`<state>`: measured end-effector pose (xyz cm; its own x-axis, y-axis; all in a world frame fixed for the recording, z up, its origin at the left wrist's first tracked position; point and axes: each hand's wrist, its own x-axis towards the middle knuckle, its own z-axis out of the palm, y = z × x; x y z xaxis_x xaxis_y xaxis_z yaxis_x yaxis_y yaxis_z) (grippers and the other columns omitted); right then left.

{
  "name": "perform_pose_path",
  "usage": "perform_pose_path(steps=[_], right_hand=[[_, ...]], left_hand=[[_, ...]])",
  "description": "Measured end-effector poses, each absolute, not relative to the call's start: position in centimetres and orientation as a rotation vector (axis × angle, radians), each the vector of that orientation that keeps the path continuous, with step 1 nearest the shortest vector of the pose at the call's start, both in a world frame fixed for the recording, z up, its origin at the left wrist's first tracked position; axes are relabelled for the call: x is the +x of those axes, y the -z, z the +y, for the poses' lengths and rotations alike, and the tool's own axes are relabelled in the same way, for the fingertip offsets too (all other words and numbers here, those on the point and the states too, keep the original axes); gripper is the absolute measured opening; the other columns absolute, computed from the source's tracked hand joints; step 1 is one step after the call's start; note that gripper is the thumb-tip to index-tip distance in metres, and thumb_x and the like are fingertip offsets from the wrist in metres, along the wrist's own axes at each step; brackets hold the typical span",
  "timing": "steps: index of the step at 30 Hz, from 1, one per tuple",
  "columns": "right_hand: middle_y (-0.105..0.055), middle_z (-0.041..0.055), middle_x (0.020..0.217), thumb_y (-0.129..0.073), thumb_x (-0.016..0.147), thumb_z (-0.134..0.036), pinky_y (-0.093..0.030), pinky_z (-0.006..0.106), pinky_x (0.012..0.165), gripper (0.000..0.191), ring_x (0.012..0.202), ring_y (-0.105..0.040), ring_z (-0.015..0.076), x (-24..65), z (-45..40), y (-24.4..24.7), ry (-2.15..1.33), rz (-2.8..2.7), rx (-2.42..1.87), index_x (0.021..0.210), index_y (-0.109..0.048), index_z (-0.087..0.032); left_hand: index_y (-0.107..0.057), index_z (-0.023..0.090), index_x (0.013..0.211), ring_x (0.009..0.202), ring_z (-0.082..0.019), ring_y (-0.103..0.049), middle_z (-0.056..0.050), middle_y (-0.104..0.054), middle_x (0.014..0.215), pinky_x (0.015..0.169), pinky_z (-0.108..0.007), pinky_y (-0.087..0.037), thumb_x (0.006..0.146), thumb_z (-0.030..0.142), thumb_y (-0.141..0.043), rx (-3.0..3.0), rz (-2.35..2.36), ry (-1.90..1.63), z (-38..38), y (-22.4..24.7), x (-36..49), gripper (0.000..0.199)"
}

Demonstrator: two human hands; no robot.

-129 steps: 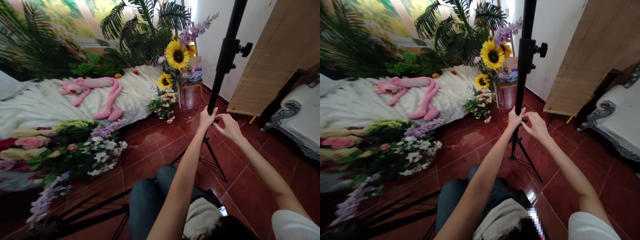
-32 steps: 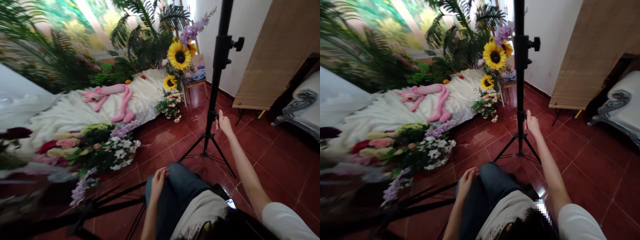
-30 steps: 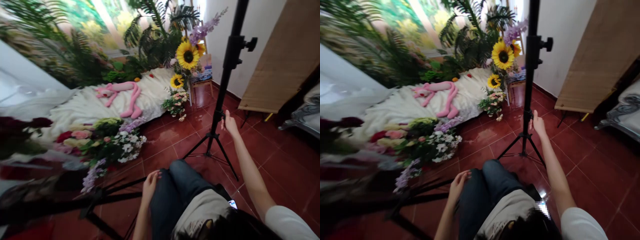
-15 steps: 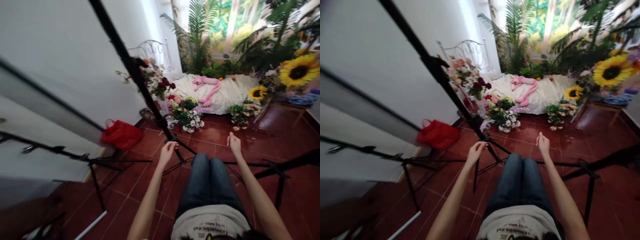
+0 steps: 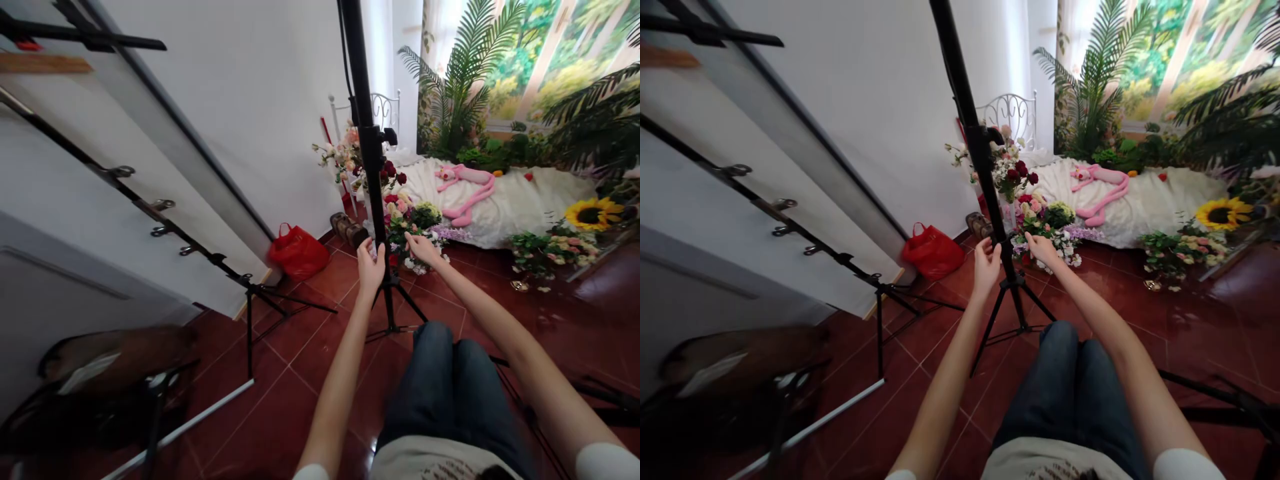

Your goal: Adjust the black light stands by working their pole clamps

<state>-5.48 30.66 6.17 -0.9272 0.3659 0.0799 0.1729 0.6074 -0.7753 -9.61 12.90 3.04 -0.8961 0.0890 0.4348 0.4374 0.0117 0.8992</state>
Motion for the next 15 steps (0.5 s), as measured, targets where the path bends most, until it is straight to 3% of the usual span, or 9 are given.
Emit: perform_pose_path(steps=[3, 8, 11, 15], right_hand=[[-0.065, 0.0049, 0.062, -0.033, 0.104, -0.053, -0.042, 0.024, 0.062, 0.054, 0.051, -0.054, 0.0139, -9.1, 30.2, -7.5, -1.103, -2.728, -0.528, 0.08, -0.063, -0.015], [-0.07, 0.0064, 0.072, -0.043, 0.102, -0.044, -0.041, 0.022, 0.063, 0.043, 0.06, -0.057, 0.0132, -12.6, 29.7, -9.2, -1.002, -2.829, -0.54, 0.088, -0.068, -0.012], [-0.061, 0.0035, 0.059, -0.042, 0.102, -0.044, -0.039, 0.022, 0.06, 0.047, 0.054, -0.053, 0.0127, -13.9, 29.7, -9.5, -1.074, -2.894, -0.536, 0.081, -0.067, -0.011], [-0.046, 0.0002, 0.045, -0.053, 0.095, -0.051, -0.038, 0.024, 0.054, 0.051, 0.047, -0.044, 0.0122, -15.4, 30.1, -9.1, -1.127, -2.955, -0.497, 0.06, -0.059, -0.014]], left_hand=[[-0.051, 0.019, 0.125, 0.123, -0.021, -0.061, -0.016, -0.06, 0.131, 0.106, -0.037, -0.049, 0.09, 0.061, -0.055, -0.594, -1.926, 2.009, 15.0, -5.3, -11.5, 0.054], [-0.057, 0.018, 0.1, 0.088, -0.016, -0.068, -0.009, -0.07, 0.095, 0.089, -0.03, -0.052, 0.094, 0.062, -0.044, -0.568, -1.932, 2.051, 17.6, -6.8, -14.1, 0.047], [-0.057, 0.019, 0.085, 0.067, -0.014, -0.063, -0.003, -0.065, 0.072, 0.075, -0.027, -0.051, 0.097, 0.059, -0.037, -0.529, -1.979, 2.008, 18.4, -6.7, -14.6, 0.046], [-0.056, 0.02, 0.077, 0.062, -0.014, -0.06, -0.001, -0.061, 0.062, 0.071, -0.025, -0.047, 0.099, 0.054, -0.035, -0.368, -1.995, 1.857, 19.1, -6.6, -14.4, 0.046]])
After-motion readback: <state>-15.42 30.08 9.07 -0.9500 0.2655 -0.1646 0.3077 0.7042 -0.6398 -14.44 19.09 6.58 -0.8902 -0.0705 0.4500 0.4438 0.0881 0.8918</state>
